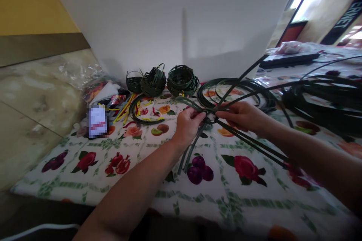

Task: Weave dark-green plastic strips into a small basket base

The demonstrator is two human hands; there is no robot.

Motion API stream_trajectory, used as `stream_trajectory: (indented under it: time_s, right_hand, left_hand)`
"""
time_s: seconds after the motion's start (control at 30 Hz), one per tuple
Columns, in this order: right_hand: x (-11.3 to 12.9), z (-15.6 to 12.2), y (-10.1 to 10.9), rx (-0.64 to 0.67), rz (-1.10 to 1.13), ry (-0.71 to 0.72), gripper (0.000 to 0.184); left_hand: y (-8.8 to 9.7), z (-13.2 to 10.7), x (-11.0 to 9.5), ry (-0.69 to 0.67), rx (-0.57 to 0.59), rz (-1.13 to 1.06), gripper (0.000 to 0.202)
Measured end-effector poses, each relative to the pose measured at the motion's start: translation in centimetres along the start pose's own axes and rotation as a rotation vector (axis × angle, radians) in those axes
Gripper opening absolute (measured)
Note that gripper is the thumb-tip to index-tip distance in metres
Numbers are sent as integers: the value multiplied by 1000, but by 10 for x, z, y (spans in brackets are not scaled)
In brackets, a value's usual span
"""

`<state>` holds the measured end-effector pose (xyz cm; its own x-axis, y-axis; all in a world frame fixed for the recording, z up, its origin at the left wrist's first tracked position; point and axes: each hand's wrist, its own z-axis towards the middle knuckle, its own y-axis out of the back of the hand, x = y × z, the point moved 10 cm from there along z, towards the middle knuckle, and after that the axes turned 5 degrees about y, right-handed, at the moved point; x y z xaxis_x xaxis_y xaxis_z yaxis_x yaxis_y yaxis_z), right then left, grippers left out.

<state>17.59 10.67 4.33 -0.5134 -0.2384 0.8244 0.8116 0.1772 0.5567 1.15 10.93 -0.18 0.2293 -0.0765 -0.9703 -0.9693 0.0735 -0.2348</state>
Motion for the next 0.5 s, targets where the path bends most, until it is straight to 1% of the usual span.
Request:
stream_trajectory:
  time_s: [0.07,0.13,0.3,0.4,0.5]
  right_hand:
    - [-3,5,-1,57,22,-42,31]
    - [-5,9,-1,78,34,-60,29]
    - [-4,19,1,55,-53,21,34]
    - [-5,20,5,44,-91,55,39]
    - [-12,17,5,70,-81,33,49]
  left_hand:
    - [-1,0,2,9,-11,-30,4]
    - [-2,-1,4,31,-21,-68,6]
    - [-2,-2,4,52,-37,-114,8]
    - [-5,-1,3,58,24,-153,9]
    - [-9,0,11,151,111,-153,18]
